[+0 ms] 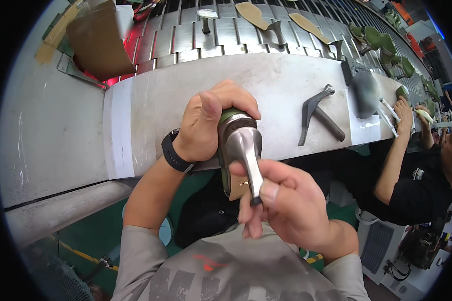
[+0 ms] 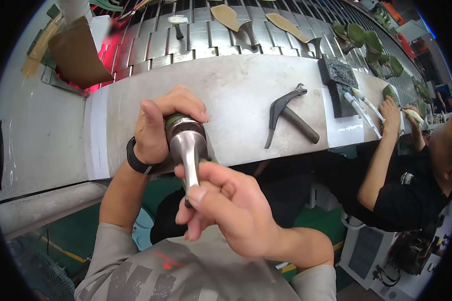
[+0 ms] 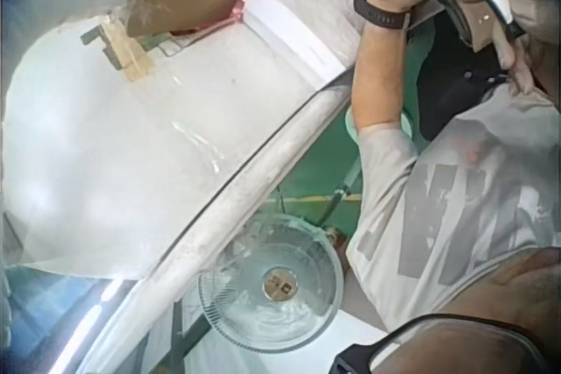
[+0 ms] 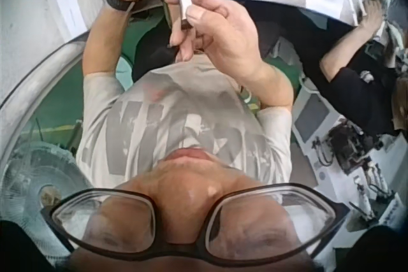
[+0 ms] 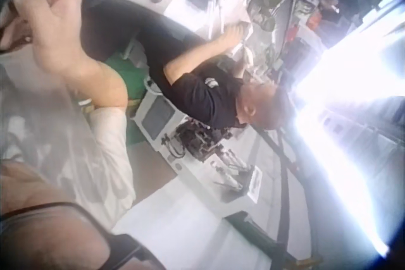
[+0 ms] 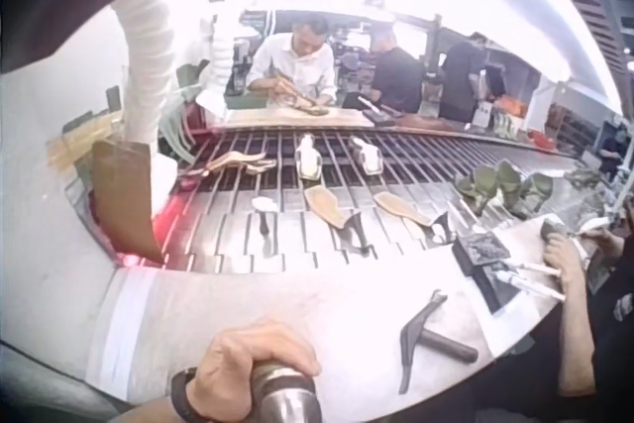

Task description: The person attaches soles to high-heeled shoes on lasts by pressing each sole into place by hand, tapping along the edges with a hammer, and applying adhesive along the seams with a syringe.

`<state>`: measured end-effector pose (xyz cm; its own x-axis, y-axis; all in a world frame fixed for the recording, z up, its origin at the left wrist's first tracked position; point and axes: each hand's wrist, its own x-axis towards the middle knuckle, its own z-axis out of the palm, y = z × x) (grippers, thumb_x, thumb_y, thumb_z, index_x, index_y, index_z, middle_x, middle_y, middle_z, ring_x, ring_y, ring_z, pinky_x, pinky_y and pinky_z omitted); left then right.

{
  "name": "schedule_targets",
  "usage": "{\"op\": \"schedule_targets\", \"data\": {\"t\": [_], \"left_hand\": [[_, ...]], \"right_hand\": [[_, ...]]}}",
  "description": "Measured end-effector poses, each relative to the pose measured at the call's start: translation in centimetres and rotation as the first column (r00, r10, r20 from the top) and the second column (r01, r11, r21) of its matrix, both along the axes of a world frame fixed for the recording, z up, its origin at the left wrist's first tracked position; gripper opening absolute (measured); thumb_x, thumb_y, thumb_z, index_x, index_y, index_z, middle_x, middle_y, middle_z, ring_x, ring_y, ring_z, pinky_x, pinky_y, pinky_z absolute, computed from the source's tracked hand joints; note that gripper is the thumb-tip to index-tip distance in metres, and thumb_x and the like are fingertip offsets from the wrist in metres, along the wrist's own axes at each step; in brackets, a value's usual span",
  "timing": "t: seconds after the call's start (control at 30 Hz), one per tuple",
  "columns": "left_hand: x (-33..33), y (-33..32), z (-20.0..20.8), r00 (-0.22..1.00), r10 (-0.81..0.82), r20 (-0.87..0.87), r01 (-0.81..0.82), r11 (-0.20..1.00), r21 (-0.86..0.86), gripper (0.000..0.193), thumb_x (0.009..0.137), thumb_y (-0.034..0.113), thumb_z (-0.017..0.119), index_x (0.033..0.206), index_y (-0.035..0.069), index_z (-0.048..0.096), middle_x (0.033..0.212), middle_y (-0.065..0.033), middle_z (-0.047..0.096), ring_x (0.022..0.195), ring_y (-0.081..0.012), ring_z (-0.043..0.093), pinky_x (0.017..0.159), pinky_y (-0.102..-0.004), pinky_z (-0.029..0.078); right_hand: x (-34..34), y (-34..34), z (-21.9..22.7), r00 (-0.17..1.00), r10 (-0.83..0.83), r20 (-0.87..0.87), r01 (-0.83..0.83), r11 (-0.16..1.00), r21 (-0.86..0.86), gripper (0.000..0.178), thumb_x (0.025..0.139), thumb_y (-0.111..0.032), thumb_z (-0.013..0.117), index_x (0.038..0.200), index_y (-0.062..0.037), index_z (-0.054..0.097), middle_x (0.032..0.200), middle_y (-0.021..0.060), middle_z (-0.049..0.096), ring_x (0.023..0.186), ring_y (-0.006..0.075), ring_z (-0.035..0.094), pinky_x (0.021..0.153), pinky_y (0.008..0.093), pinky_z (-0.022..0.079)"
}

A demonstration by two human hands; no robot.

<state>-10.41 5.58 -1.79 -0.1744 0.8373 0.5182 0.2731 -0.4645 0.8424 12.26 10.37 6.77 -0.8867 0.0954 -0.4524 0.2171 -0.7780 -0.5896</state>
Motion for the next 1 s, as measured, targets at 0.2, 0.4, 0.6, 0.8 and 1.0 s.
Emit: {"op": "schedule_targets", "data": {"t": [0.2, 0.4, 0.6, 0.8, 1.0], "left_hand": [[-0.3, -0.8, -0.4, 0.998, 0.006, 0.063, -0.004, 1.0, -0.024, 0.091, 0.108, 0.067, 0.012, 0.096, 0.002, 0.073, 0.096, -0.0102, 0.071, 0.094, -0.02, 0.061, 0.089, -0.0336, 0.048], [-0.7, -0.9, -0.6, 0.998, 0.009, 0.058, -0.01, 1.0, 0.009, 0.088, 0.109, 0.066, 0.013, 0.095, 0.002, 0.073, 0.096, -0.0102, 0.071, 0.094, -0.0201, 0.061, 0.089, -0.0338, 0.049], [-0.8, -0.9, -0.5, 0.999, -0.001, 0.048, -0.001, 0.999, 0.038, 0.085, 0.11, 0.064, 0.016, 0.095, 0.002, 0.072, 0.096, -0.0103, 0.072, 0.094, -0.0208, 0.061, 0.089, -0.0345, 0.049], [-0.7, -1.1, -0.5, 0.998, -0.004, 0.066, 0.0, 0.999, 0.054, 0.082, 0.111, 0.062, 0.019, 0.094, 0.001, 0.072, 0.096, -0.0106, 0.072, 0.094, -0.0215, 0.062, 0.089, -0.0351, 0.049], [-1.0, -1.1, -0.6, 0.997, -0.009, 0.072, 0.006, 0.999, 0.041, 0.081, 0.111, 0.062, 0.022, 0.096, 0.001, 0.073, 0.096, -0.011, 0.072, 0.095, -0.0217, 0.062, 0.089, -0.0351, 0.048]], "right_hand": [[-1.5, -0.4, -0.6, 0.999, -0.048, 0.01, 0.048, 0.998, 0.027, 0.045, 0.104, -0.019, 0.057, 0.139, 0.0085, 0.051, 0.089, 0.012, 0.071, 0.067, 0.0138, 0.067, 0.068, 0.0264, 0.056], [-1.9, -0.3, -0.7, 0.999, -0.027, -0.021, 0.028, 0.998, 0.051, 0.044, 0.105, -0.018, 0.056, 0.139, 0.0094, 0.051, 0.089, 0.0117, 0.071, 0.067, 0.0126, 0.066, 0.067, 0.0264, 0.055], [-2.4, -0.3, -0.8, 0.999, -0.043, -0.029, 0.045, 0.996, 0.074, 0.042, 0.105, -0.017, 0.055, 0.137, 0.0096, 0.052, 0.088, 0.0113, 0.07, 0.066, 0.0122, 0.064, 0.068, 0.0272, 0.055], [-2.5, -0.7, -0.6, 1.0, -0.028, -0.006, 0.029, 0.992, 0.126, 0.049, 0.106, -0.021, 0.05, 0.144, 0.0093, 0.05, 0.088, 0.0147, 0.069, 0.069, 0.0161, 0.066, 0.064, 0.0257, 0.056], [-2.8, -0.7, -0.6, 0.999, -0.037, -0.007, 0.038, 0.991, 0.128, 0.048, 0.105, -0.018, 0.048, 0.144, 0.0095, 0.05, 0.088, 0.0144, 0.069, 0.066, 0.0146, 0.063, 0.068, 0.0281, 0.057]]}}
